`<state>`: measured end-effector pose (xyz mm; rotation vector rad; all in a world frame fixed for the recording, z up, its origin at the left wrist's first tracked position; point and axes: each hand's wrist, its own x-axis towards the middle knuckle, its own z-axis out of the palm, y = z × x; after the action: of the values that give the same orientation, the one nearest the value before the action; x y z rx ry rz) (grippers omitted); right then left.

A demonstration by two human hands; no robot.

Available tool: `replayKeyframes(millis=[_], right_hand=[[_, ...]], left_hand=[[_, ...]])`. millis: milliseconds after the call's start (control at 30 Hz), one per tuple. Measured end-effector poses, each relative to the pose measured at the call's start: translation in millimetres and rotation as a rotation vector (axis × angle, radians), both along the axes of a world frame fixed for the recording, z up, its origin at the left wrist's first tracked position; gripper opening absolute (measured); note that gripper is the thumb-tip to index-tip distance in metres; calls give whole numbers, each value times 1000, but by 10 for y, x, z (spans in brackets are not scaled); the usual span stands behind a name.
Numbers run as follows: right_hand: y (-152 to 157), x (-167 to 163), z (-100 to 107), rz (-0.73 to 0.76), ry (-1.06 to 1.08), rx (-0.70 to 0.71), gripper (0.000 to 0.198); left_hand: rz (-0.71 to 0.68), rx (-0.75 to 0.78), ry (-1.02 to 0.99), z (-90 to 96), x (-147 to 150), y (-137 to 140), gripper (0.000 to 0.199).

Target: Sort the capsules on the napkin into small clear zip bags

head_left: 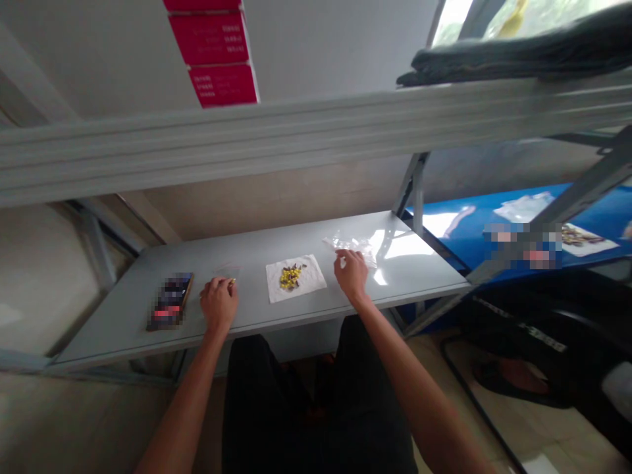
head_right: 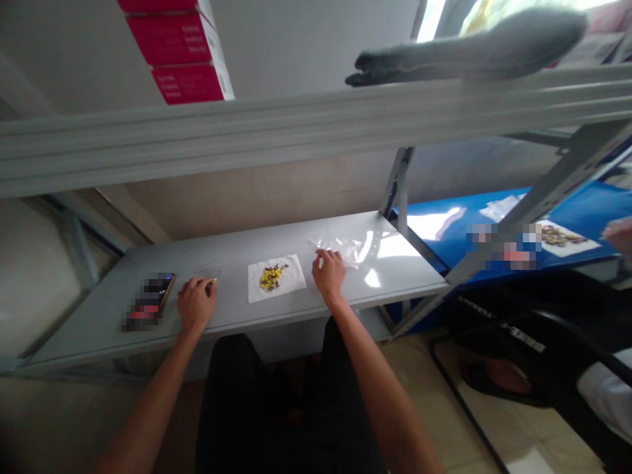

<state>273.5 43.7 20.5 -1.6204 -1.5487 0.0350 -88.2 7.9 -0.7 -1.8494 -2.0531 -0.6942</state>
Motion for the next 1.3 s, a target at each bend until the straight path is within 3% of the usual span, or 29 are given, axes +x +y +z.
replayKeyframes(millis=[133, 367, 567, 667, 800, 867, 967, 1133, 1300], right_hand=[[325, 319, 135, 29, -265, -102, 39], [855, -40, 229, 125, -557, -345, 43], [908, -14, 266, 215, -592, -321, 37], [837, -3, 370, 285, -397, -123, 34], [528, -345, 464, 483, 188, 68, 19], [299, -644, 422, 650, 462, 30, 19], [-28, -1089, 240, 827, 688, -106, 26], [-304, -1456, -105, 806, 845, -166, 26], [-334, -1443, -205, 738, 924, -144, 27]], left_hand=[[34, -5, 31, 13, 55, -12, 32], [-43, -17, -16, -49, 29, 11, 39], [-111, -8, -105, -103, 18, 58, 51], [-86, 37, -175, -55, 53, 31, 56], [-163, 153, -186, 75, 106, -69, 63], [-230, 206, -172, 123, 124, -127, 66], [-379, 235, -143, 140, 181, -201, 64], [-601, 198, -86, 124, 441, -241, 69], [-642, 122, -98, 146, 588, -187, 68]])
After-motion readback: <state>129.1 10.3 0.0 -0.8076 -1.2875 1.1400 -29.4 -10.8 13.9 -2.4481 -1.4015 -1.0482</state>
